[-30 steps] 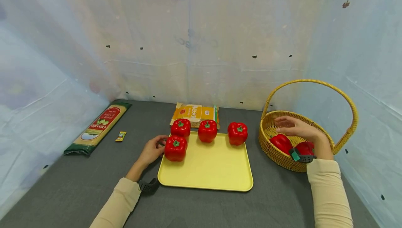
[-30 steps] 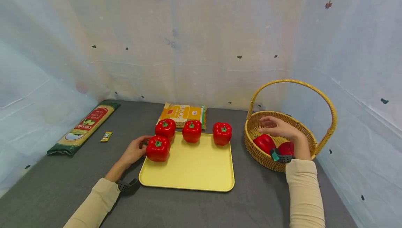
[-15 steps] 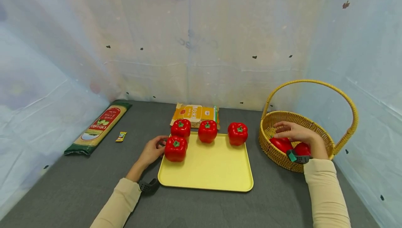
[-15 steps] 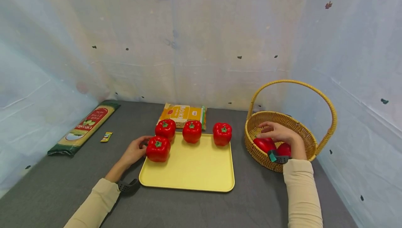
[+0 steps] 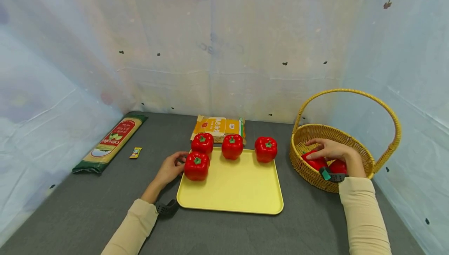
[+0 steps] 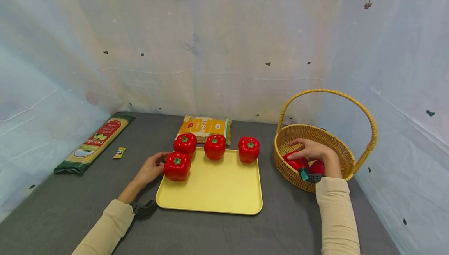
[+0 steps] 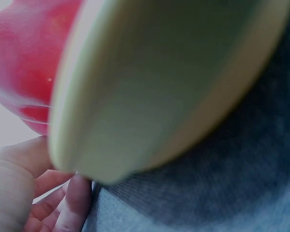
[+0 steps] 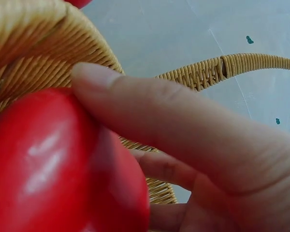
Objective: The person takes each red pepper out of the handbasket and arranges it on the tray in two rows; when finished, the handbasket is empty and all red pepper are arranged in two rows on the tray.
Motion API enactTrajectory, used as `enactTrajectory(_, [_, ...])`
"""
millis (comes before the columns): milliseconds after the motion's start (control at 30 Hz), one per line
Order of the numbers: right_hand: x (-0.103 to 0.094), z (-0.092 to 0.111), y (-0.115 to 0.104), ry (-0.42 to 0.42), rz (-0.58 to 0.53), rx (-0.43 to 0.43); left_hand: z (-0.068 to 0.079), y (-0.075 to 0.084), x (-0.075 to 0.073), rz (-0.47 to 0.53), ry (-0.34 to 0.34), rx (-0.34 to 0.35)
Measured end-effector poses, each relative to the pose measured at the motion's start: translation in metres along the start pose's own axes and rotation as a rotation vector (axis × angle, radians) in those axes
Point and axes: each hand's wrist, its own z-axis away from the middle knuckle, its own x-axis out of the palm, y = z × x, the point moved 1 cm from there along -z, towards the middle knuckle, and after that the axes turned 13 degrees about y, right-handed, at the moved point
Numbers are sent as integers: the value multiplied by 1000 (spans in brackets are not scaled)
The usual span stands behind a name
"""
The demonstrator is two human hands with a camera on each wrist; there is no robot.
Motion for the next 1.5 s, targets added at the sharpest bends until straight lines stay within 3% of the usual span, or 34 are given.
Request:
enactTrajectory(233, [0, 2, -1, 71, -21, -27, -1, -1, 1, 1, 1, -6])
enactTrajectory(533, [-4, 10, -6, 276, -30, -156, -1, -2, 1, -2, 8, -1])
enactTrajectory(767, [-8, 15, -15, 419, -50, -172, 0, -2, 1, 2, 4, -4])
enactTrajectory(1100, [-3, 30, -39, 569, -118, -218, -2, -3, 1, -9, 6, -10])
enactTrajectory(1333, [10, 43, -70, 692, -175, -227, -1, -1, 1, -6, 8, -7])
enactTrajectory(1500, [27, 48, -91, 718, -217, -263, -1, -1, 1, -10, 8, -3])
